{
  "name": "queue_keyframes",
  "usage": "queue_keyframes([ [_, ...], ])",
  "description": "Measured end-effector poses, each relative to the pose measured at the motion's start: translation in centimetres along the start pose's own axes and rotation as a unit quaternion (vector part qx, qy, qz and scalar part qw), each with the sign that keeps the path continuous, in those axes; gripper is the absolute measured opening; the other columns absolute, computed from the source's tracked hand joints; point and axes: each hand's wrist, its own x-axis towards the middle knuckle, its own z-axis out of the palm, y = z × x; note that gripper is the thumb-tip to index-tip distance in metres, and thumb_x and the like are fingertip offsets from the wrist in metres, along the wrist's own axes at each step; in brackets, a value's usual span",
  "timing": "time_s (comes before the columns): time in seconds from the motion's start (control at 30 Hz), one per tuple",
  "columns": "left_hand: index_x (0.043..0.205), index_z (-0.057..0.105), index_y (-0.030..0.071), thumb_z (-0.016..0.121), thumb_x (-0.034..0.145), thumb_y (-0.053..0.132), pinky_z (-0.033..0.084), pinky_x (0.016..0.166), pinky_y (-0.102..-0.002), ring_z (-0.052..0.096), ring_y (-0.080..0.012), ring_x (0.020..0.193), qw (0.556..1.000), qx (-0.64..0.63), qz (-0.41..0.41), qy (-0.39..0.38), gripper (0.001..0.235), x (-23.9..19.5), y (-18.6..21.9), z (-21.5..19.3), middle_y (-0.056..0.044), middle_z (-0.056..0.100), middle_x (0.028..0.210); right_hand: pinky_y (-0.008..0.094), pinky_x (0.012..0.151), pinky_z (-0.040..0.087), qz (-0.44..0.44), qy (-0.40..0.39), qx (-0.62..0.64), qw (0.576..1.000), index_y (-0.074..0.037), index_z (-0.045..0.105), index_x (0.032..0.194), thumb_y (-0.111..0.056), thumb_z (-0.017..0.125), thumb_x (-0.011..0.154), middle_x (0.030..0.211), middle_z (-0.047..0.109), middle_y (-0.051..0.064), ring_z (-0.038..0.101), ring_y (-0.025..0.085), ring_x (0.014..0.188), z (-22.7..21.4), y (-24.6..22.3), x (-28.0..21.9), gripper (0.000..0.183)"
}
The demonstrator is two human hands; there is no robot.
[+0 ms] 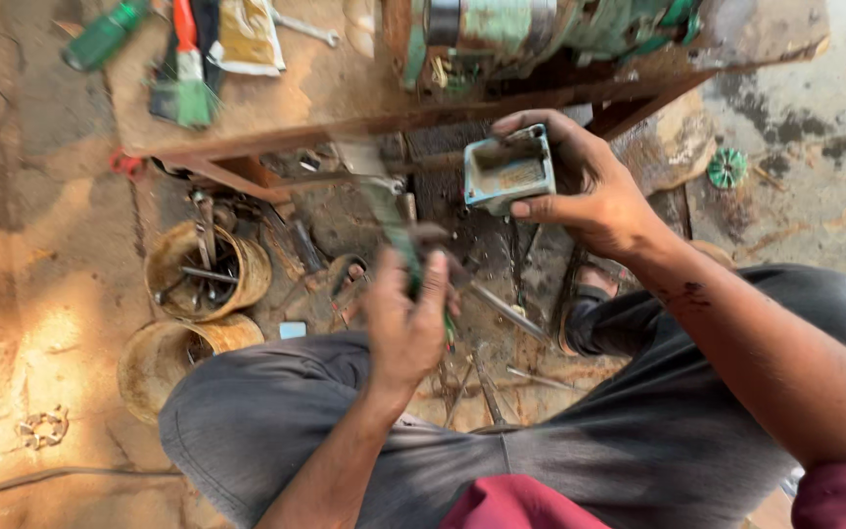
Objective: The person works on a green electric motor placed on a wooden table. They handle wires, attach a small blue terminal box, and use a screwdriver to tighten screws on the motor's terminal cover. The person also picks up and places various tools and parts on the floor.
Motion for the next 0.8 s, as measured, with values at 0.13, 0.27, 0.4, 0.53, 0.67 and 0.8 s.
queue_keyframes([
  [0.13, 0.128, 0.062, 0.005, 0.054, 0.107, 0.02, 0.048, 0.048, -0.028, 0.059, -0.0065, 0.058, 0.995, 0.028, 0.076, -0.051, 0.027, -1.2, 0.1, -0.7, 0.0, 0.066, 0.078, 0.036, 0.122, 0.047, -0.071, 0.043, -0.128, 0.988, -0.01, 0.049, 0.14, 0.0, 0.082, 0.08, 0.143, 0.055, 0.006, 0.056, 0.018, 0.136, -0.5, 0.2, 0.2, 0.069],
  [0.27, 0.131, 0.059, 0.004, 0.048, 0.113, 0.024, 0.05, 0.054, -0.028, 0.062, -0.0072, 0.062, 0.98, 0.102, 0.164, -0.055, 0.029, -1.6, -0.3, -0.7, 0.004, 0.062, 0.077, 0.037, 0.125, 0.046, -0.134, 0.041, -0.108, 0.984, -0.011, 0.044, 0.141, 0.003, 0.081, 0.085, 0.151, 0.051, 0.005, 0.053, 0.017, 0.14, -1.0, 1.3, -0.3, 0.069],
  [0.4, 0.118, 0.065, 0.008, 0.056, 0.108, 0.029, 0.046, 0.047, -0.031, 0.055, -0.0122, 0.048, 0.978, 0.194, 0.047, -0.052, 0.024, -0.2, -0.8, -0.3, 0.002, 0.06, 0.066, 0.034, 0.122, 0.046, -0.252, 0.086, -0.203, 0.942, -0.01, 0.038, 0.139, 0.006, 0.084, 0.088, 0.14, 0.044, 0.006, 0.047, 0.017, 0.136, -1.7, 1.2, 0.8, 0.07],
  [0.53, 0.14, 0.053, 0.006, 0.05, 0.115, 0.025, 0.054, 0.058, -0.031, 0.059, -0.0119, 0.066, 0.984, 0.081, 0.157, 0.017, 0.032, -0.1, -0.5, -1.1, 0.0, 0.06, 0.085, 0.036, 0.113, 0.058, -0.317, 0.117, -0.3, 0.892, -0.011, 0.041, 0.14, 0.003, 0.089, 0.093, 0.138, 0.05, 0.008, 0.058, 0.019, 0.134, -3.5, -0.4, 2.9, 0.068],
  [0.67, 0.146, 0.048, 0.012, 0.05, 0.101, 0.025, 0.053, 0.042, -0.03, 0.06, -0.0099, 0.051, 0.995, 0.087, -0.037, -0.014, 0.047, 0.7, -0.6, -0.7, 0.004, 0.064, 0.072, 0.038, 0.109, 0.059, -0.358, 0.071, -0.258, 0.894, -0.013, 0.044, 0.139, -0.001, 0.089, 0.094, 0.142, 0.053, 0.009, 0.063, 0.023, 0.135, -3.4, -1.8, 7.1, 0.065],
  [0.8, 0.135, 0.056, 0.005, 0.054, 0.107, 0.025, 0.053, 0.053, -0.033, 0.066, -0.0153, 0.058, 0.972, 0.191, 0.123, 0.055, 0.035, 1.6, -1.7, 0.0, -0.005, 0.064, 0.072, 0.042, 0.126, 0.05, -0.419, 0.074, -0.338, 0.839, -0.01, 0.042, 0.146, -0.004, 0.097, 0.09, 0.152, 0.054, 0.01, 0.054, 0.029, 0.147, -2.8, -2.0, 9.1, 0.079],
])
